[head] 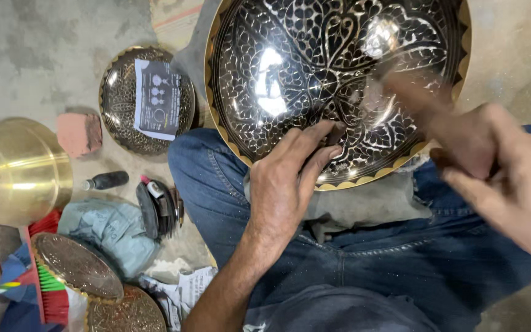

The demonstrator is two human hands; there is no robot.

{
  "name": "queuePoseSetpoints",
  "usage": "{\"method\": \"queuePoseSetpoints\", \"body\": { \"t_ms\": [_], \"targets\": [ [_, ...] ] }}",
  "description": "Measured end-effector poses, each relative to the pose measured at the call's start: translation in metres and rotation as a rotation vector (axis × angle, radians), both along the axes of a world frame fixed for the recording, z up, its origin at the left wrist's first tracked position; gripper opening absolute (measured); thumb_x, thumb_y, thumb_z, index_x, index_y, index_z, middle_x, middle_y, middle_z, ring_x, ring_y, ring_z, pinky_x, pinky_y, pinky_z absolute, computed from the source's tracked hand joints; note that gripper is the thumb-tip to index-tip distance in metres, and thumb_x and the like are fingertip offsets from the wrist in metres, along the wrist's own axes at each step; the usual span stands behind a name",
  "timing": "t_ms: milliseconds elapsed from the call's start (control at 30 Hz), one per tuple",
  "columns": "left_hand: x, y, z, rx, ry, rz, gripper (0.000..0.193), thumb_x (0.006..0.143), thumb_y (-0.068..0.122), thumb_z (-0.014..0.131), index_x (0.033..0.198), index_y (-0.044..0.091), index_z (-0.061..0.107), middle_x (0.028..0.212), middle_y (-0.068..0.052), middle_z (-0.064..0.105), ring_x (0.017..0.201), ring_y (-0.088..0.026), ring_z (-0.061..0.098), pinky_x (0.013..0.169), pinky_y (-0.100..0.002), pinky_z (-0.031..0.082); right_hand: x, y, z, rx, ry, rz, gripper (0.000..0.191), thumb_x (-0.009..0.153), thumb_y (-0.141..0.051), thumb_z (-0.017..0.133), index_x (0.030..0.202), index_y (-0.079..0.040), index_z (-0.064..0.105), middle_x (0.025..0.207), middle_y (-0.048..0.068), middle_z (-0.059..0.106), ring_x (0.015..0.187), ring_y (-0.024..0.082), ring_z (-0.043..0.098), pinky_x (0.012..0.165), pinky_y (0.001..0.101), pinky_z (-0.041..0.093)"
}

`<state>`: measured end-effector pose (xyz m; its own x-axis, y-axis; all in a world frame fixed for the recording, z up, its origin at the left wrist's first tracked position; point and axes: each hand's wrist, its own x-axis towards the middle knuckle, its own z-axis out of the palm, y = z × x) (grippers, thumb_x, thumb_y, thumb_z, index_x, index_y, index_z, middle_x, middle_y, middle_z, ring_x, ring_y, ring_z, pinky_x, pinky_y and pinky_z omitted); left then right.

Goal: The person uses a chisel and hammer to engrave a floral pattern into a brass plate. They hold the chisel in place with one hand and strike it with a hammer in the other, working on the central design of the plate.

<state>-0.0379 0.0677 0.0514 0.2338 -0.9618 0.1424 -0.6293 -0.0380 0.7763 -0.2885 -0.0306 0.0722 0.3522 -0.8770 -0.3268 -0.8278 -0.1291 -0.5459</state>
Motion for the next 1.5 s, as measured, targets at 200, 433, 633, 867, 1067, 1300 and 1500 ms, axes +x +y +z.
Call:
{"method": "queuePoseSetpoints", "body": {
  "t_ms": [200, 433, 633, 867, 1067, 1300, 1500],
  "targets": [
    [0.000, -0.001, 0.004, 0.008, -0.022, -0.007, 0.032, 0.098, 0.021, 0.072, 0.129, 0.013, 0.067, 0.101, -0.004, 0.072, 0.080, -0.015, 0.075, 0.067, -0.032, 0.063, 0.000, 0.000, 0.006, -0.024, 0.123, 0.109, 0.050, 0.080, -0.013, 0.078, 0.125, -0.009, 0.056, 0.083, 0.012, 0.072, 0.071, 0.024, 0.072, 0.062, 0.0385, 0.058],
    [0.001, 0.000, 0.003, -0.007, -0.035, -0.004, 0.033, 0.098, 0.022, 0.072, 0.129, 0.013, 0.068, 0.099, -0.003, 0.072, 0.080, -0.016, 0.074, 0.068, -0.032, 0.062, 0.004, 0.002, 0.008, -0.092, 0.302, 0.228, 0.044, 0.086, -0.020, 0.077, 0.123, -0.010, 0.057, 0.084, 0.011, 0.073, 0.069, 0.021, 0.073, 0.060, 0.0350, 0.059],
    [0.002, -0.001, -0.002, 0.020, -0.022, -0.014, 0.033, 0.099, 0.025, 0.071, 0.129, 0.013, 0.068, 0.099, -0.002, 0.072, 0.077, -0.012, 0.074, 0.064, -0.028, 0.063, -0.002, 0.000, 0.003, -0.079, 0.217, 0.209, 0.044, 0.083, -0.016, 0.078, 0.121, -0.011, 0.058, 0.083, 0.011, 0.073, 0.067, 0.021, 0.072, 0.060, 0.0351, 0.060],
    [0.002, 0.000, 0.005, -0.002, -0.043, -0.005, 0.033, 0.098, 0.024, 0.073, 0.129, 0.012, 0.069, 0.098, -0.004, 0.071, 0.076, -0.016, 0.073, 0.065, -0.032, 0.061, -0.010, -0.002, -0.005, -0.037, 0.245, 0.150, 0.045, 0.082, -0.016, 0.081, 0.119, -0.008, 0.055, 0.083, 0.012, 0.068, 0.069, 0.024, 0.072, 0.062, 0.0383, 0.057],
    [0.002, -0.002, 0.009, -0.005, -0.022, -0.018, 0.032, 0.098, 0.023, 0.072, 0.129, 0.013, 0.069, 0.098, -0.004, 0.071, 0.076, -0.017, 0.073, 0.065, -0.033, 0.059, 0.003, 0.000, 0.007, -0.009, 0.344, 0.083, 0.041, 0.084, -0.018, 0.082, 0.116, -0.009, 0.059, 0.078, 0.013, 0.069, 0.068, 0.026, 0.072, 0.061, 0.0384, 0.057],
    [0.006, 0.005, 0.011, -0.037, 0.182, -0.007, 0.028, 0.102, 0.016, 0.071, 0.130, 0.013, 0.071, 0.105, -0.005, 0.075, 0.083, -0.014, 0.074, 0.071, -0.031, 0.062, 0.012, 0.005, 0.020, -0.137, 0.290, 0.167, 0.046, 0.078, -0.012, 0.081, 0.120, -0.007, 0.062, 0.084, 0.015, 0.072, 0.076, 0.024, 0.075, 0.068, 0.0358, 0.058],
    [0.003, 0.001, 0.004, 0.017, 0.174, 0.071, 0.027, 0.099, 0.011, 0.072, 0.126, 0.008, 0.066, 0.110, -0.010, 0.077, 0.097, -0.016, 0.079, 0.077, -0.027, 0.069, 0.018, 0.002, 0.027, -0.133, 0.031, 0.166, 0.052, 0.081, -0.005, 0.074, 0.132, -0.003, 0.060, 0.091, 0.015, 0.072, 0.083, 0.027, 0.074, 0.073, 0.0385, 0.056]
  ]
}}
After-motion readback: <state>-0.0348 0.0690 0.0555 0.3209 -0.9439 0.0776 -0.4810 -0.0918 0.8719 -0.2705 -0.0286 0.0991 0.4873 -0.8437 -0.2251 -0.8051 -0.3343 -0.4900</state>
